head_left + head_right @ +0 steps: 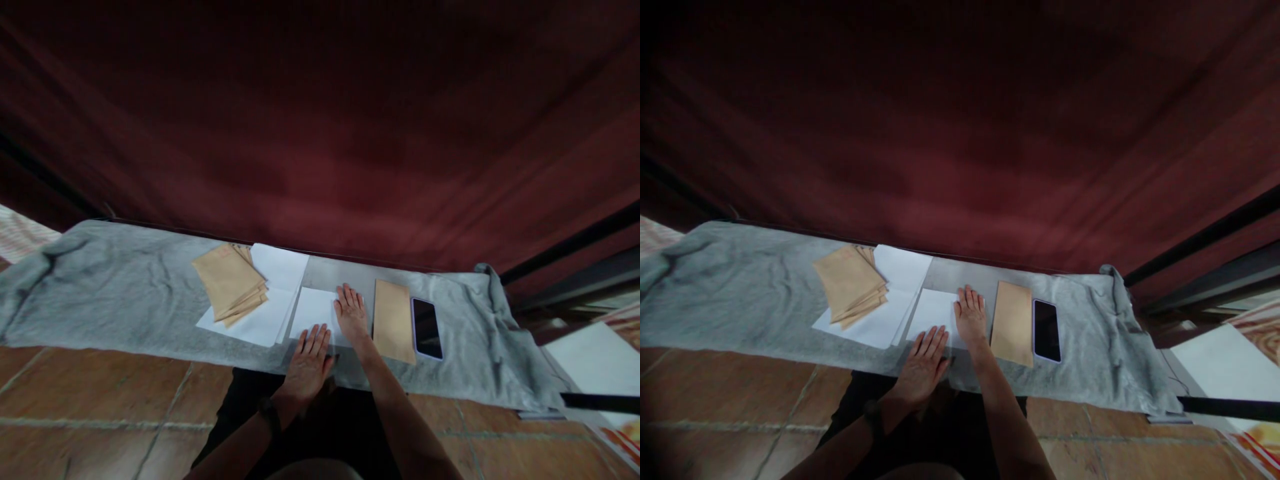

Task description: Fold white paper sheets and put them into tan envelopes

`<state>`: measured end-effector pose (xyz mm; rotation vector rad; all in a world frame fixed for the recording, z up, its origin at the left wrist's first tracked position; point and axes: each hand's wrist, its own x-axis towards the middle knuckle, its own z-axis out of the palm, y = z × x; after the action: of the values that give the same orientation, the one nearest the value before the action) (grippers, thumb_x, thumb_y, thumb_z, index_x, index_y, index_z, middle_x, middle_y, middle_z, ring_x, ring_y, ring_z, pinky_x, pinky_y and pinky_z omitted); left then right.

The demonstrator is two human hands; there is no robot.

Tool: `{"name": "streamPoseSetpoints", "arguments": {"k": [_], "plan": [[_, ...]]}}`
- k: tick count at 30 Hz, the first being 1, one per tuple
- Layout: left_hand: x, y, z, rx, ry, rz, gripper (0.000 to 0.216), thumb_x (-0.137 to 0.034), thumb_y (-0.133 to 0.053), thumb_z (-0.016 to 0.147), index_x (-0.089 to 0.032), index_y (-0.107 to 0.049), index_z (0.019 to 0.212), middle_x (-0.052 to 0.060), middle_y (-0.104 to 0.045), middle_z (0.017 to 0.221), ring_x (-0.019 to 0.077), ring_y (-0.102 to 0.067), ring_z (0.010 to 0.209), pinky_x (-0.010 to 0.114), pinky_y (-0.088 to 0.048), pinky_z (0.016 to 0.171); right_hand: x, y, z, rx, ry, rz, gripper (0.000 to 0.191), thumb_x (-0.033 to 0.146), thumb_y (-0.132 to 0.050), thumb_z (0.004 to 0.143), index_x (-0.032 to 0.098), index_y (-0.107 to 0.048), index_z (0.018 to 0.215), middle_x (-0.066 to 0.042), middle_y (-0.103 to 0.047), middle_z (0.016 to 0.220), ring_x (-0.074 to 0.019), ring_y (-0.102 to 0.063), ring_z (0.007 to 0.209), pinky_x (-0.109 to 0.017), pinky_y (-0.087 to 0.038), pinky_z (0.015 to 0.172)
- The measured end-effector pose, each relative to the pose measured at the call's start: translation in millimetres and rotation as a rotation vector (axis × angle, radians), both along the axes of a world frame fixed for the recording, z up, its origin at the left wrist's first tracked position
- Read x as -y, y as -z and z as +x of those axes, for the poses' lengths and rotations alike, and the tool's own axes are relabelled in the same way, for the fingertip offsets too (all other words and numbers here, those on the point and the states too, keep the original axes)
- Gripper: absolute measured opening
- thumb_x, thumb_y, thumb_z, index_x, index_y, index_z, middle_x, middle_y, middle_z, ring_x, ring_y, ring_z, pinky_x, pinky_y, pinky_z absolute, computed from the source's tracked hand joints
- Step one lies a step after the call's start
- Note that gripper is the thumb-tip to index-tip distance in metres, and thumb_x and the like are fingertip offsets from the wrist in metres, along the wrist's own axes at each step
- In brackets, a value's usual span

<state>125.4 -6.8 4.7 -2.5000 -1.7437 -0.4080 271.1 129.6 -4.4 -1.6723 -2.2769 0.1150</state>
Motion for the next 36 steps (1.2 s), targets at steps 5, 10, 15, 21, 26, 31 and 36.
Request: {"name": "streamPoseSetpoints", "arguments": {"k": [5, 10, 15, 21, 26, 31, 36], "plan": [[-40, -13.9, -2, 0.08, -0.049, -0.022, 0.048, -0.026, -0.032, 0.102, -0.012, -0.051, 0.143, 0.013, -0.058, 0.145, 0.0239, -0.051, 0.137, 0.044, -0.04, 0.115, 21, 4.9, 0, -0.065, -0.078, 0.079, 0.049, 0.024, -0.026, 0.106, 0.01, -0.043, 0.15, -0.014, -0.04, 0.159, -0.0212, -0.033, 0.149, -0.043, -0.028, 0.121], [-84, -6.6, -4, 0.078, -0.058, -0.03, 0.053, -0.022, -0.029, 0.1, -0.012, -0.042, 0.15, 0.012, -0.045, 0.156, 0.0237, -0.037, 0.147, 0.046, -0.032, 0.121, 43, 6.5, -2, -0.039, -0.121, 0.122, 0.047, 0.022, -0.032, 0.105, 0.014, -0.045, 0.15, -0.013, -0.044, 0.156, -0.0246, -0.034, 0.148, -0.048, -0.028, 0.121], [-94, 10.3, -7, 0.084, -0.147, -0.003, 0.057, -0.03, -0.032, 0.101, -0.007, -0.038, 0.152, 0.016, -0.041, 0.157, 0.0253, -0.029, 0.151, 0.047, -0.027, 0.123, 45, 6.1, 3, -0.007, -0.006, 0.115, 0.05, 0.03, -0.039, 0.105, 0.015, -0.042, 0.152, -0.015, -0.04, 0.158, -0.026, -0.036, 0.147, -0.048, -0.029, 0.12], [-90, 19.1, -18, 0.138, -0.248, 0.06, 0.061, -0.035, -0.031, 0.101, -0.004, -0.033, 0.154, 0.02, -0.041, 0.156, 0.0288, -0.034, 0.148, 0.05, -0.031, 0.12, 48, 11.2, 10, -0.013, 0.14, 0.13, 0.056, 0.033, -0.035, 0.106, 0.004, -0.034, 0.154, -0.023, -0.037, 0.157, -0.0296, -0.034, 0.148, -0.051, -0.032, 0.118], [-87, 16.9, -22, 0.174, -0.286, 0.067, 0.061, -0.034, -0.03, 0.101, -0.002, -0.034, 0.152, 0.023, -0.039, 0.156, 0.0317, -0.035, 0.147, 0.053, -0.034, 0.118, 53, 5.8, 10, -0.042, 0.192, 0.119, 0.057, 0.032, -0.035, 0.105, 0.005, -0.031, 0.155, -0.024, -0.036, 0.158, -0.0314, -0.035, 0.147, -0.053, -0.032, 0.117], [-69, 10.3, -12, 0.141, -0.192, 0.038, 0.056, -0.03, -0.029, 0.102, -0.006, -0.036, 0.152, 0.019, -0.041, 0.157, 0.0272, -0.034, 0.149, 0.049, -0.032, 0.12, 70, -2.1, 2, -0.012, 0.074, 0.085, 0.052, 0.023, -0.035, 0.104, 0.009, -0.036, 0.154, -0.019, -0.036, 0.159, -0.0266, -0.032, 0.149, -0.05, -0.03, 0.12], [-45, 10.9, -9, 0.073, -0.079, 0.027, 0.055, -0.027, -0.033, 0.101, -0.012, -0.036, 0.153, 0.012, -0.041, 0.158, 0.0228, -0.032, 0.149, 0.045, -0.032, 0.121, 91, -0.6, 0, 0.005, -0.049, 0.079, 0.051, 0.027, -0.039, 0.104, 0.013, -0.04, 0.153, -0.014, -0.041, 0.158, -0.0247, -0.034, 0.148, -0.047, -0.031, 0.12]]}}
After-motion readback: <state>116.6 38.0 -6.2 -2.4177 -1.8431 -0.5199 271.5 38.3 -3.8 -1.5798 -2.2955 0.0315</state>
